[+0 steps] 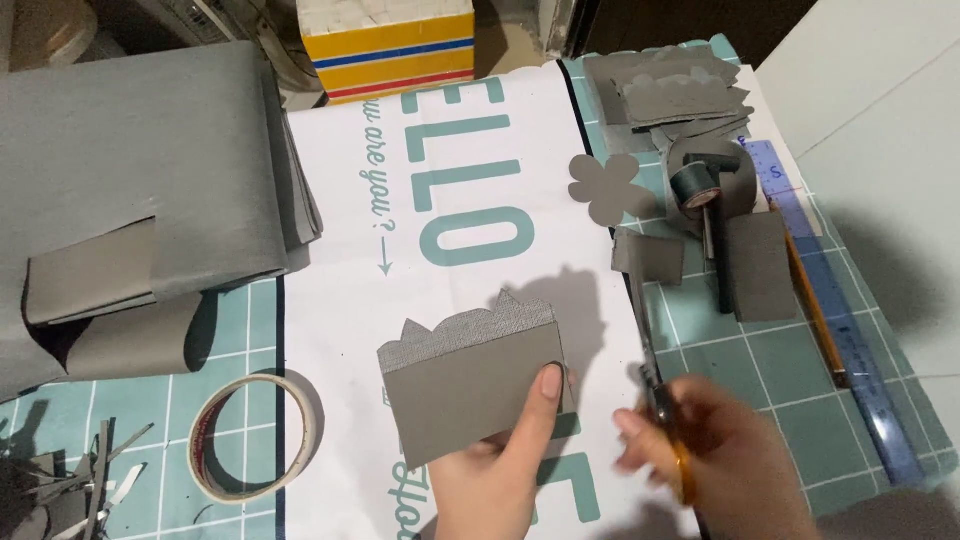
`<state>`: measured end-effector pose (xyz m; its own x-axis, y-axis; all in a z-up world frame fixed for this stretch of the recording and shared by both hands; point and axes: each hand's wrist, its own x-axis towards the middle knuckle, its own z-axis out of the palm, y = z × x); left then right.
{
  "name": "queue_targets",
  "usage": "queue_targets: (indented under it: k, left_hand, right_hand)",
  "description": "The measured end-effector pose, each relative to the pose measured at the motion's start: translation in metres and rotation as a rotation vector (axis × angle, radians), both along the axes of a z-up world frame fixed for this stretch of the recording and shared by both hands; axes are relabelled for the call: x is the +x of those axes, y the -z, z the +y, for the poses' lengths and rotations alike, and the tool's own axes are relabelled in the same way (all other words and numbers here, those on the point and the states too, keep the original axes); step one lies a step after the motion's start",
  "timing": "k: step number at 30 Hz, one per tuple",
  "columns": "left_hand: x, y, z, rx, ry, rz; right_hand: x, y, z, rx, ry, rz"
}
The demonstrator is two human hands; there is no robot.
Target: Cutting and preparing a piece of material using scissors, a pencil, and leatherworking tools on a workshop table.
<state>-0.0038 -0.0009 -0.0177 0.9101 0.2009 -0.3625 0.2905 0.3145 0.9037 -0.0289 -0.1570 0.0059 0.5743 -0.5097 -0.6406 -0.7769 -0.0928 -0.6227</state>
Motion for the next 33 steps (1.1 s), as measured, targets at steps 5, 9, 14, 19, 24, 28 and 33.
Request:
queue_targets:
  k: [5,9,14,19,24,28,33]
  left_hand:
    - [0.008,0.001,0.011,0.082,0.086,-0.072]
    - [0.014,-0.003,0.037,0.121,-0.052,-0.236]
    - [-0.002,0.025,0.061,-0.317,-0.192,-0.125]
    - [-0.027,0.039,0.040,0.030,0.178,0.233]
    - [-0.017,0.005,0.022,0.407,0.840,-0.137]
    - [0.055,0.011,0.021,0.760,0.912,-0.923]
    - [0.129,0.021,0.027,1.497,0.875,-0.359]
  right_hand:
    - [0.004,0.002,-0.046,-0.552,-0.169,-0.021]
    - [0.001,0.011,-0.073,-0.833,-0.423,0.012]
    - [0.003,0.021,-0.095,-0.881,-0.652,0.150]
    - [-0.001,0.008,-0.080,-0.989,-0.684,-0.044]
    - [-0.008,-0.001,-0.030,-0.374,-0.484,-0.179]
    - [-0.007,0.030,-0.070,-0.491,-0.254,-0.481]
    - [-0.018,0.024,-0.074,-0.322,-0.093,-0.637]
